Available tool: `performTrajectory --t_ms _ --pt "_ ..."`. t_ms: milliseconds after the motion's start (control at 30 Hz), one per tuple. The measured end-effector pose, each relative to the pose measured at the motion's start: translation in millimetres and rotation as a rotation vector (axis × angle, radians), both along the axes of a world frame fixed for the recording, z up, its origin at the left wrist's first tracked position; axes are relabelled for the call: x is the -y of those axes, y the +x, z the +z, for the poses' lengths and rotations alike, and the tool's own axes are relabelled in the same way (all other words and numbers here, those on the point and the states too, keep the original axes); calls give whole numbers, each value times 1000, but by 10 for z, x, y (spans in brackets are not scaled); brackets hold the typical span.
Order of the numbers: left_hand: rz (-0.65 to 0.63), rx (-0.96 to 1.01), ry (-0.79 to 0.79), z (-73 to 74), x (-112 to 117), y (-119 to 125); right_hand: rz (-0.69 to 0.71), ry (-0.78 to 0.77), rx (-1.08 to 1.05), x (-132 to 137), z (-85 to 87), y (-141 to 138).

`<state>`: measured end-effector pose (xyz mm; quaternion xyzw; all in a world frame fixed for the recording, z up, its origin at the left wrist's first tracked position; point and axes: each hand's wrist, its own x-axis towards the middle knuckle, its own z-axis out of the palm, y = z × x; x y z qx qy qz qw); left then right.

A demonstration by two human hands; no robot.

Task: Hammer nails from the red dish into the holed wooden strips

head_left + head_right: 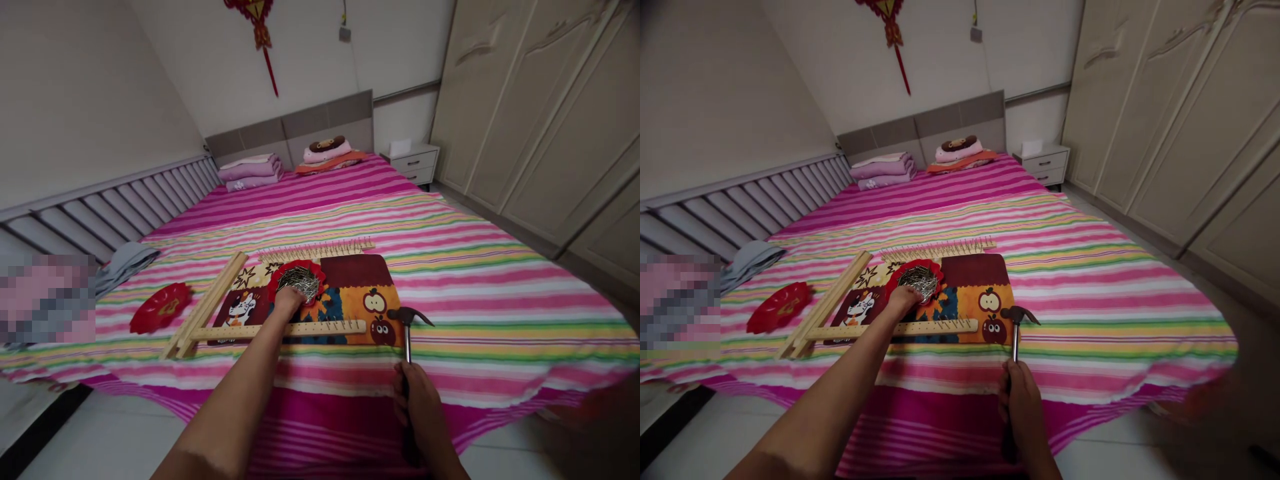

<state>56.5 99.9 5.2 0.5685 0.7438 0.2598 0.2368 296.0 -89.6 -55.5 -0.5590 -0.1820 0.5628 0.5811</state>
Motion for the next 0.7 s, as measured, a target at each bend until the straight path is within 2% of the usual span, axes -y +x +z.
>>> performTrajectory --t_ms 133,400,500,600,700 --pt "16 64 -55 86 70 -24 -1 -6 -12 -3 -18 3" --pt "29 185 6 202 160 -167 3 -6 -9 24 49 -1" --pt "63 311 23 268 206 -158 2 -12 -17 26 68 -5" --pt "91 428 33 370 293 -130 5 -9 -6 26 59 -1" --pt "56 441 8 431 441 -133 12 6 -3 28 46 10"
